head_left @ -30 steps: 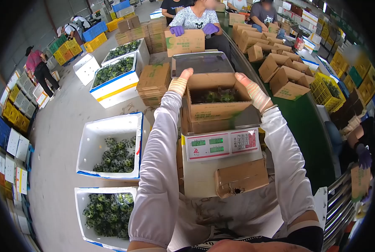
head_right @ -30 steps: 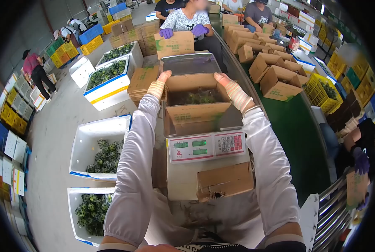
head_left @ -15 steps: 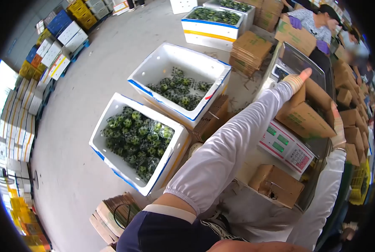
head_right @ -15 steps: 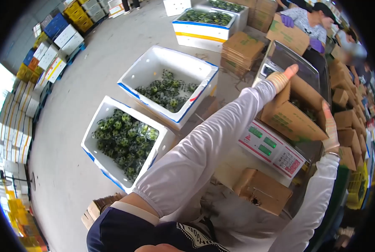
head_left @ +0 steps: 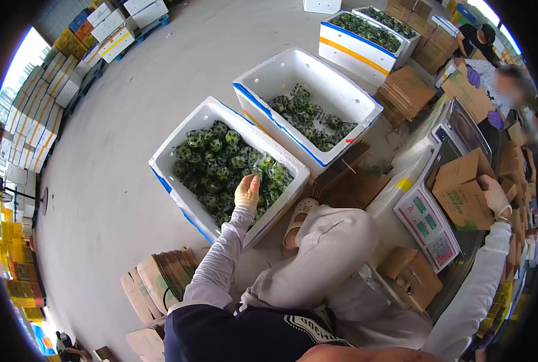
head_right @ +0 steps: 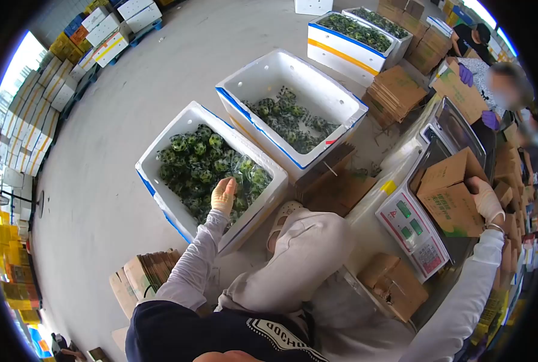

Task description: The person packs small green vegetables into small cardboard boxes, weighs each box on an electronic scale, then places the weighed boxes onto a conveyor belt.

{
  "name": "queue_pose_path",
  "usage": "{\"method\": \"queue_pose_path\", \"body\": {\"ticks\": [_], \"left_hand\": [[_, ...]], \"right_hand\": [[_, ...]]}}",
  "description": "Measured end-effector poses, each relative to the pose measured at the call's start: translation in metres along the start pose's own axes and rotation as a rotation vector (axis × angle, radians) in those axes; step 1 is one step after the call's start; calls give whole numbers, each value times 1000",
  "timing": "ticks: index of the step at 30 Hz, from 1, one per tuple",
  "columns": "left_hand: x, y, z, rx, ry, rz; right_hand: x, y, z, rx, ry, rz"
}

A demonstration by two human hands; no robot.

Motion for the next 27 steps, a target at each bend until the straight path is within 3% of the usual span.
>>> {"method": "queue_pose_path", "body": {"ticks": [1,2,3,5,6,7,9,11,13,15,17,19,20,21,22,23,24,25,27], "left_hand": [[18,-10,36,-65,-39,-13],[28,-19,64,-80,-78,-7],[39,-28,83,-90,-118,-1],[37,-35,89,-66,-199,19],[49,-45,81,-25,-177,-4],[44,-47,65,15,-298,48],[44,-60,28,85,-512,-50],[27,-72,-8,116,-703,-226],[20,-79,-40,127,-975,-229],[44,-94,-60,241,-839,-179],[25,-95,-45,230,-838,-112],[24,-95,-48,652,-756,-126],[35,-93,-33,689,-441,203],[35,-107,-10,644,-499,174],[14,-127,22,482,-743,-61],[-16,-140,60,242,-937,-103],[-33,-155,101,-21,-1007,-185],[-47,-168,132,-196,-1083,-175],[-58,-206,173,-307,-1297,-269]], "right_hand": [[72,43,-60,-1,488,165],[102,62,-77,-175,920,42],[84,48,-65,-169,931,40],[21,24,-19,-349,-90,-223],[9,22,-21,-321,-275,-312],[9,20,-20,-325,-269,-311],[20,15,-22,-249,-122,-156],[18,33,-17,-363,-101,-244],[7,37,-9,-455,-87,-315],[-11,12,21,-360,249,-130],[-26,2,29,-281,177,-174],[-2,2,-10,-204,103,-223],[5,14,-6,-180,234,-188],[11,27,-4,-154,365,-154],[33,28,-12,-128,495,-119],[42,43,-18,-105,622,-82],[96,60,-85,-81,749,-48],[83,53,-71,-77,745,-50],[63,42,-42,-47,814,59]]}}
Point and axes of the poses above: each hand's wrist, its own y-axis away from the middle knuckle, its own z-axis out of the back of the hand, x = y × z, the point moved 10 cm from there along -y, towards the middle knuckle, and after that the axes turned 2 degrees about -z, right-handed, at the moved point
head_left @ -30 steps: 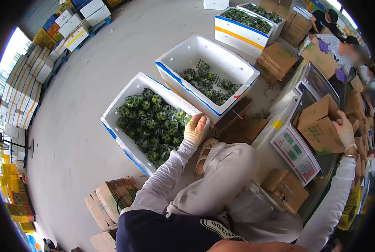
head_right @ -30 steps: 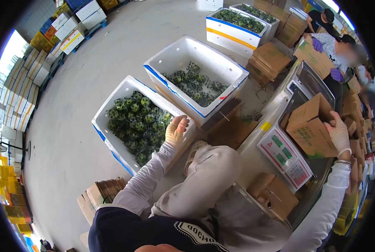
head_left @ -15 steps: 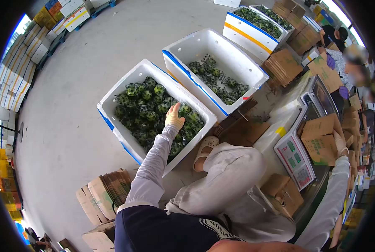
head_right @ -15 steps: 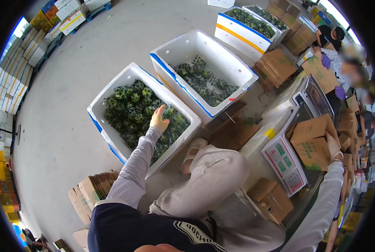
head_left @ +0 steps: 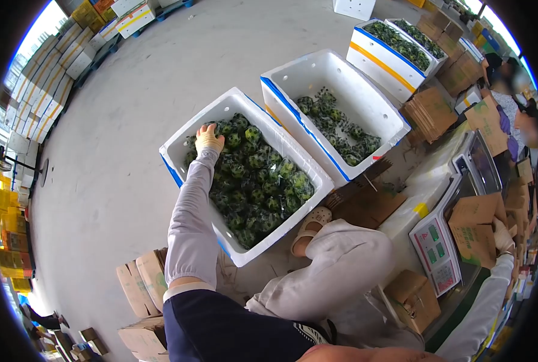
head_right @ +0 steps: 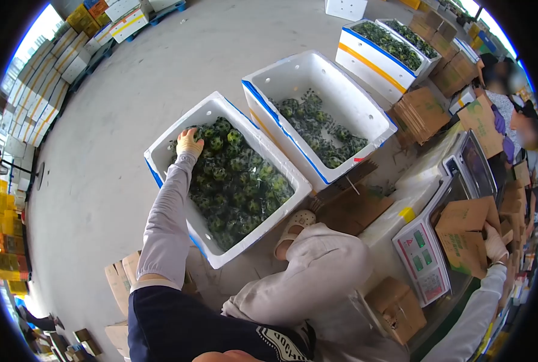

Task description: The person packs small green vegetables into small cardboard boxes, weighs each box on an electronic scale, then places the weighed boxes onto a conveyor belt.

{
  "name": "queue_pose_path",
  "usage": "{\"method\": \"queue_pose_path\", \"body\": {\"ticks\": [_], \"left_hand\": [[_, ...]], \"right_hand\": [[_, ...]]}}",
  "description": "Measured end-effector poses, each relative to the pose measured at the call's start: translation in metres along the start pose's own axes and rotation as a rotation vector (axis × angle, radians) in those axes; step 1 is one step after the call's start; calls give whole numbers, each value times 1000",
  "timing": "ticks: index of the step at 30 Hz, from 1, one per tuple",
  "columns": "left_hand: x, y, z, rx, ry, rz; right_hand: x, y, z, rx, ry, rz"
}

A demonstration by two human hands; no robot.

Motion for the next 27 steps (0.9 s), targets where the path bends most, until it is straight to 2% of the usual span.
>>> {"method": "queue_pose_path", "body": {"ticks": [1,4,5,6,7,8,9,10,12,13,14,16,18,20,21,22,23,24,26,27], "left_hand": [[10,-17,-4,32,-3,-26],[14,-40,-20,155,-36,-76],[8,-32,-17,285,-120,41],[7,-24,-17,413,-203,157],[11,-17,-29,561,-299,222],[5,-7,-34,575,-298,213],[-2,8,-39,612,-366,180],[-8,22,-44,644,-434,145],[-17,37,-50,635,-399,100],[-26,46,-48,635,-359,29],[-30,57,-47,637,-321,-36],[-10,65,-41,486,-87,47],[7,78,-36,368,128,76],[51,100,-101,547,686,242],[33,117,-87,607,752,221],[6,137,-63,748,787,214],[-2,148,-60,803,797,236],[-9,158,-61,860,807,255],[-2,157,-61,573,386,194],[-12,173,-54,506,317,155]], "right_hand": [[20,9,1,33,-92,-26],[-7,7,17,-7,-98,54],[22,14,13,89,-372,41],[53,26,17,94,-372,31],[80,39,24,84,-515,30],[88,48,30,70,-657,25],[71,54,32,-10,-746,35],[62,59,38,-14,-745,20],[41,70,64,-108,-417,-29],[12,72,80,-238,-409,70],[-14,74,84,-224,-404,63],[-7,98,117,-586,312,323],[35,105,103,-526,321,416],[22,90,81,-278,-108,187],[27,89,75,-276,-112,195],[30,85,62,-194,-242,194],[33,83,51,-112,-369,192],[37,84,47,-113,-371,198],[31,86,38,-107,-421,63],[37,85,32,-75,-516,68]]}}
Point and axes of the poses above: each hand's wrist, its own y-axis away from the middle knuckle, its own z-axis out of the back of the hand, x = y × z, the point moved 10 cm from there along -y, towards the middle knuckle, and after that the axes turned 2 degrees about -z, right-handed, at the moved point
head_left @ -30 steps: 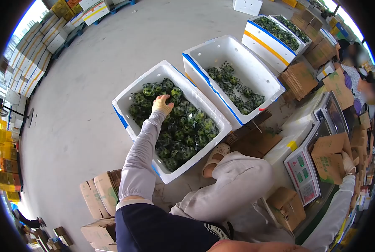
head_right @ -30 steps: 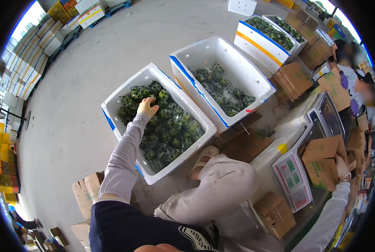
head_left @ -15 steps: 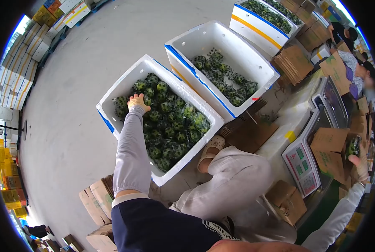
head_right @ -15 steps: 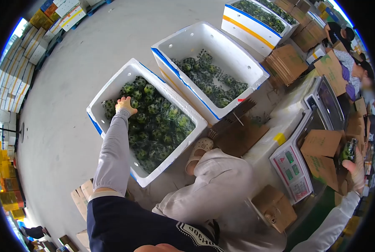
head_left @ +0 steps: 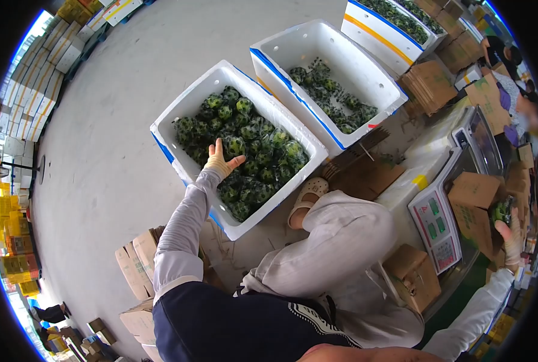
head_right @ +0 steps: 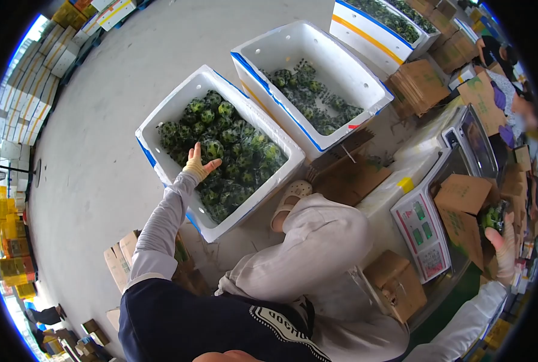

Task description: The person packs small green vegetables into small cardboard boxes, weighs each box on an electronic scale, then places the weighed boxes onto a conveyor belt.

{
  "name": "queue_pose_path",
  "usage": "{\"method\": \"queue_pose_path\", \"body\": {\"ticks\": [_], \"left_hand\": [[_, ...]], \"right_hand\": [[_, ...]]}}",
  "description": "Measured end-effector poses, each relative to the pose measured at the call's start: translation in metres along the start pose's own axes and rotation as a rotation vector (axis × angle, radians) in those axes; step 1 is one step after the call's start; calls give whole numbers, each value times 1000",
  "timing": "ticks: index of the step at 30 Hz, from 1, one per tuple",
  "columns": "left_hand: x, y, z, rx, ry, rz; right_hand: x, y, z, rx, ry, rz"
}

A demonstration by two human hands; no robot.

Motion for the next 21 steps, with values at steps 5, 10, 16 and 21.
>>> {"method": "queue_pose_path", "body": {"ticks": [5,10,16,21], "left_hand": [[-81,95,-101,781,-368,-353],[-90,90,-139,857,-711,-409],[-74,64,-120,696,107,-178],[-87,58,-65,414,-96,-278]], "right_hand": [[-30,-6,-20,-79,-55,-63],[-101,-40,-16,-89,81,-75],[-146,-57,-28,-52,-669,-287],[-116,-46,-26,-223,-506,-556]]}}
Point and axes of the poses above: each hand's wrist, its own y-axis away from the middle knuckle, its own z-axis out of the back of the hand, x = y × z, the point moved 10 cm from there along -y, towards the middle knuckle, and after that the axes turned 2 degrees about -z, right-handed, at the moved point
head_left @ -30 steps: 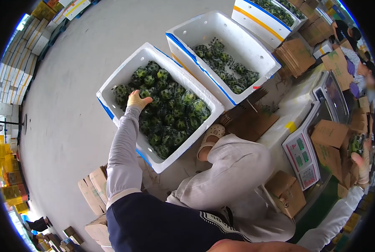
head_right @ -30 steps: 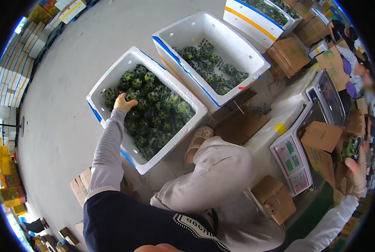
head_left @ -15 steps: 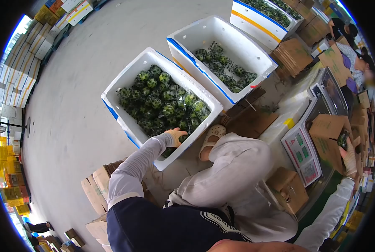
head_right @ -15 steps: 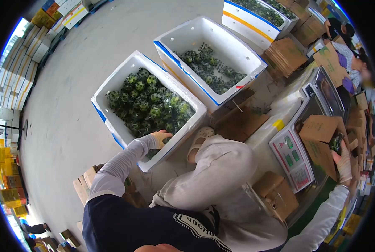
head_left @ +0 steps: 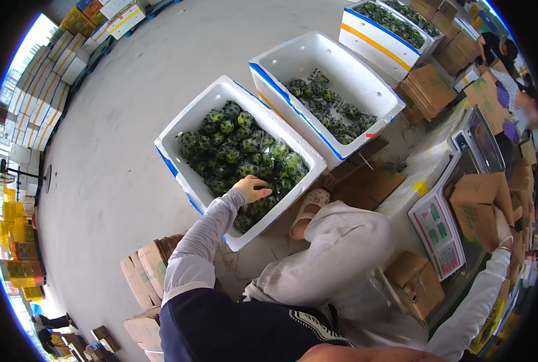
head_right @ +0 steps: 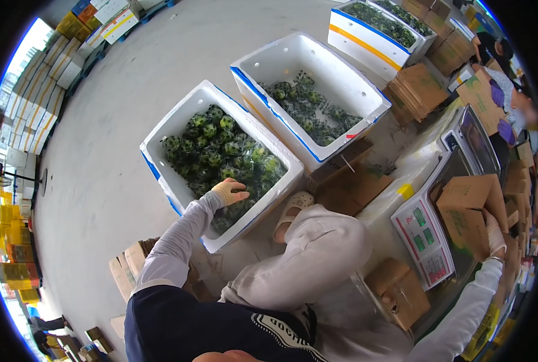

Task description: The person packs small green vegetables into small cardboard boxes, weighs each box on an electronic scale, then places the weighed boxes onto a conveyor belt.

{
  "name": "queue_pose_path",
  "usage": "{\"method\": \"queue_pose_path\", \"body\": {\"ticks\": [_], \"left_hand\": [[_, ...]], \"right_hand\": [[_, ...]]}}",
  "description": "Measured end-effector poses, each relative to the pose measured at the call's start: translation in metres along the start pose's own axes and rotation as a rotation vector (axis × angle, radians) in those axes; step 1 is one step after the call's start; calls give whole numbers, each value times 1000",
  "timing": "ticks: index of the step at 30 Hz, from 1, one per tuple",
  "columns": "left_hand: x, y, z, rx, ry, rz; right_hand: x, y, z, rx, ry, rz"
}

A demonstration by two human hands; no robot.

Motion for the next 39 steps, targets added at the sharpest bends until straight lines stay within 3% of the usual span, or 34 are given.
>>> {"method": "queue_pose_path", "body": {"ticks": [4,6,7,10,12,14,16,17,19,21,24,26,28,29,30,31,32,33,36,39], "left_hand": [[58,-21,86,-409,-27,147],[100,-25,132,-643,-144,280],[116,-25,154,-703,-196,355],[154,-40,206,-839,-337,441],[145,-56,230,-918,-474,303],[109,-85,231,-885,-429,21],[68,-126,212,-718,-411,-112],[59,-149,199,-638,-436,-66],[55,-196,172,-431,-454,98],[85,-236,137,-208,-322,286],[59,-216,139,-309,-387,459],[59,-215,140,-345,-378,458],[64,-223,133,-324,-183,233],[90,-237,121,-440,48,102],[106,-244,88,-341,809,69],[77,-203,74,-240,1061,221],[82,-185,64,-264,1140,257],[61,-170,52,-206,1404,47],[-72,-103,38,-16,1747,-166],[-221,-33,51,378,1567,-473]], "right_hand": [[-13,-34,29,203,-297,-19],[25,-40,62,-171,990,643],[-17,-104,122,-52,243,301],[-11,-54,79,46,-21,132],[0,-45,65,53,43,154],[41,15,-39,98,159,220],[68,54,-110,155,280,280],[70,58,-115,183,340,308],[98,89,-188,228,455,357],[114,110,-241,263,566,397],[132,127,-293,306,715,443],[125,87,-245,239,809,457],[110,34,-153,90,916,427],[69,31,-30,-4,965,396],[71,24,-31,130,927,619],[72,24,-28,111,879,567],[73,24,-25,115,852,552],[77,31,-23,27,915,536],[79,52,-16,44,549,459],[80,62,-10,27,569,522]]}}
Point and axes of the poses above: each hand's wrist, its own y-axis away from the middle knuckle, its own z-axis out of the back of the hand, x = y × z, the point moved 10 cm from there along -y, towards the middle knuckle, and after that the axes turned 2 degrees about -z, right-handed, at the moved point
